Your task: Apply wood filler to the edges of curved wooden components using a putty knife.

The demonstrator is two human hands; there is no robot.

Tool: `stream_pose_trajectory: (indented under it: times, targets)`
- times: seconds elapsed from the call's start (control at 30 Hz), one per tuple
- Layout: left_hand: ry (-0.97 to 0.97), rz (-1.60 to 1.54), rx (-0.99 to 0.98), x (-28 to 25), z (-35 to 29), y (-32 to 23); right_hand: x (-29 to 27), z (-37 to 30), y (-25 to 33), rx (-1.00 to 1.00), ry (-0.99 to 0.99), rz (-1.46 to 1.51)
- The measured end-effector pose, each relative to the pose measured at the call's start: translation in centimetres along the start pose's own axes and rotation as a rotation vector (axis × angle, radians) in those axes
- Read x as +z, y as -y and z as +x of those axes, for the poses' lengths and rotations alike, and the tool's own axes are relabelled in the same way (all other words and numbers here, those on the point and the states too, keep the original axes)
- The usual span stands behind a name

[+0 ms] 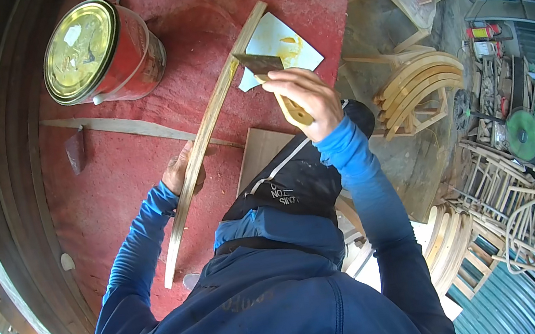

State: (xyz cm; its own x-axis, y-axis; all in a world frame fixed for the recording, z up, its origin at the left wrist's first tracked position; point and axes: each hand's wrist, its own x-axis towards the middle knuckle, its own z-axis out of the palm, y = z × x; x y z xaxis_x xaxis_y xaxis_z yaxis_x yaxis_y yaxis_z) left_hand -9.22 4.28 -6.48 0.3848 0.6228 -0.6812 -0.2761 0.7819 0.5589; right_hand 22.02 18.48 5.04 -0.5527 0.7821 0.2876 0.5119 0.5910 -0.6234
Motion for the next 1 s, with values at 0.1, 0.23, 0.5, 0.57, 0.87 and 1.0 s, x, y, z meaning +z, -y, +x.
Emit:
stream_pose_trajectory:
  times: [0.1,0.23,0.5,0.57,0.87,1.0]
  targets:
    - [0.008,0.019,0.02,-0.1,-0.1,-0.1,-0.9,0.6,1.2,-0.03,0.124,0.018]
    - [-0.024,0.009,-0.005,0.0,0.0,0.2,-1.5,-0.6,2.8,0.007,0.165,0.173]
    - [0.013,0.007,0.002,-0.1,0.0,-0.2,2.9,-4.7,4.2,-0.138,0.065,-0.074]
    - [0.023,-0.017,0.003,-0.1,-0.1,-0.2,2.2,-6.0,4.9,-0.127,0.072,-0.056]
    - [-0.019,0.04,0.017,0.5,0.0,0.0,0.9,-2.6,3.6,-0.11,0.078,-0.133]
    - [-0.023,0.07,0.028,0.4,0.0,0.0,-0.7,-3.3,5.7,-0.109,0.185,0.009]
